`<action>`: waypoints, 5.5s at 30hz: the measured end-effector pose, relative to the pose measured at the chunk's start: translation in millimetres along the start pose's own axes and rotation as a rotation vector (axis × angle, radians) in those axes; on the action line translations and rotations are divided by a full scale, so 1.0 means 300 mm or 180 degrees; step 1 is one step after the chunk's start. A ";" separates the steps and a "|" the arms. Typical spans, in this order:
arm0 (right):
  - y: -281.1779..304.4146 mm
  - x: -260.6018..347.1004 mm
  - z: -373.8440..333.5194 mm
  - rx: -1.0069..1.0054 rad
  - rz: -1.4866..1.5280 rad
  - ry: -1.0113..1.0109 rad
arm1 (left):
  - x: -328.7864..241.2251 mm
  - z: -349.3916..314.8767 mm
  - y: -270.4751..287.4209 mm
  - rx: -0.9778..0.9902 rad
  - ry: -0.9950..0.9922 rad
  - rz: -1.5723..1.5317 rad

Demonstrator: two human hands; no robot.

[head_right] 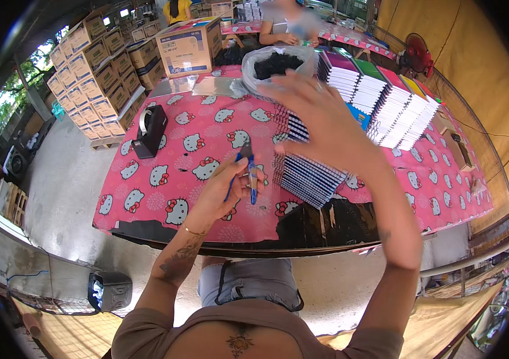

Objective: The person applies small blue rectangular stickers to the top right corner of notebook covers and then stacks them into a neat pile.

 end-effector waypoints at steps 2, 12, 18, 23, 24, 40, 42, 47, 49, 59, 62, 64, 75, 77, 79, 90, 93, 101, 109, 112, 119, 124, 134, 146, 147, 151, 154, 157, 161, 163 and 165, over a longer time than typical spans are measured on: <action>-0.076 -0.133 0.072 0.0388 -0.0174 0.0055 | 0.018 0.020 -0.045 0.0205 0.0000 -0.0065; -0.178 -0.298 0.091 0.1643 0.0187 -0.0266 | -0.020 0.031 -0.153 0.0209 -0.0018 0.0372; -0.125 -0.268 0.216 0.1677 0.0582 -0.0756 | -0.038 0.111 -0.224 0.0288 -0.0160 0.0765; -0.137 -0.264 0.225 0.1746 0.0659 -0.0533 | -0.033 0.190 -0.247 0.0319 -0.0114 0.0586; -0.139 -0.265 0.225 0.1717 0.0636 -0.0516 | -0.035 0.196 -0.251 0.0315 -0.0154 0.0524; -0.126 -0.271 0.221 0.1347 0.0521 -0.0545 | 0.013 0.155 -0.249 0.0133 -0.0132 0.0655; -0.135 -0.269 0.229 0.1411 0.0496 -0.0478 | 0.004 0.168 -0.238 0.0140 -0.0179 0.0604; -0.190 -0.246 0.235 0.1745 0.0340 -0.0243 | -0.013 0.188 -0.235 0.0160 -0.0209 0.0514; -0.192 -0.240 0.232 0.1788 0.0345 -0.0334 | -0.018 0.196 -0.239 0.0099 -0.0244 0.0408; -0.186 -0.252 0.231 0.1627 0.0386 -0.0671 | 0.023 0.164 -0.246 0.0226 -0.0088 0.0723; -0.175 -0.228 0.239 0.1111 0.0533 -0.0426 | 0.035 0.162 -0.236 0.0083 -0.0149 0.0704; -0.188 -0.223 0.242 0.1269 -0.0141 -0.0595 | 0.022 0.178 -0.226 0.0086 -0.0210 0.0673; -0.220 -0.245 0.205 0.2087 -0.0601 -0.0691 | 0.037 0.183 -0.222 0.0249 -0.0159 0.0884; -0.220 -0.266 0.202 0.1839 -0.0327 -0.0772 | 0.059 0.168 -0.226 0.0224 -0.0082 0.0853; -0.226 -0.250 0.209 0.2000 -0.0333 -0.0679 | 0.069 0.156 -0.219 0.0052 -0.0114 0.0762; -0.271 -0.234 0.213 0.2472 -0.0953 -0.0488 | 0.048 0.194 -0.208 0.0077 -0.0177 0.0754; -0.279 -0.247 0.210 0.2448 -0.0835 -0.0461 | 0.067 0.191 -0.193 0.0064 -0.0095 0.0654; -0.255 -0.204 0.263 0.1537 -0.0434 -0.0622 | 0.077 0.121 -0.199 0.0048 -0.0112 0.0881; -0.222 -0.197 0.277 0.1318 -0.0121 -0.0278 | 0.095 0.111 -0.196 0.0061 -0.0143 0.0865; -0.219 -0.200 0.272 0.1253 -0.0003 -0.0212 | 0.098 0.108 -0.201 0.0074 -0.0146 0.0844; -0.211 -0.197 0.264 0.1248 -0.0342 -0.0400 | 0.113 0.105 -0.191 0.0051 -0.0068 0.0815; -0.237 -0.219 0.247 0.1567 -0.0268 -0.0415 | 0.120 0.102 -0.186 0.0076 -0.0051 0.0785; -0.284 -0.213 0.210 0.2391 -0.0988 -0.0284 | 0.121 0.090 -0.178 0.0052 -0.0074 0.0757; -0.307 -0.237 0.218 0.2274 -0.1035 -0.0310 | 0.134 0.077 -0.160 0.0144 0.0078 0.0776; -0.304 -0.230 0.220 0.2309 -0.1052 -0.0321 | 0.134 0.073 -0.162 0.0112 0.0063 0.0756; -0.302 -0.216 0.226 0.2336 -0.1062 -0.0300 | 0.135 0.074 -0.176 -0.0216 0.0008 0.0408; -0.304 -0.223 0.231 0.2360 -0.1052 -0.0307 | 0.122 0.088 -0.174 -0.0156 -0.0022 0.0495; -0.305 -0.225 0.233 0.2469 -0.1058 -0.0359 | 0.103 0.107 -0.191 -0.0076 -0.0120 0.0470; -0.304 -0.229 0.232 0.2447 -0.0958 -0.0391 | 0.093 0.146 -0.201 -0.0023 -0.0141 0.0480; -0.303 -0.228 0.235 0.2440 -0.0933 -0.0394 | 0.089 0.162 -0.199 -0.0040 -0.0120 0.0423; -0.306 -0.226 0.235 0.2460 -0.0927 -0.0397 | 0.085 0.175 -0.194 -0.0071 -0.0100 0.0383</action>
Point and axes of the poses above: each hand's wrist, its own z-axis towards the middle knuckle, its own y-axis out of the back of the hand, x = y × z, the point moved 6 cm from there along z, towards the middle knuckle, and after that the axes turned 3 degrees about -y, right-handed, at the moved point
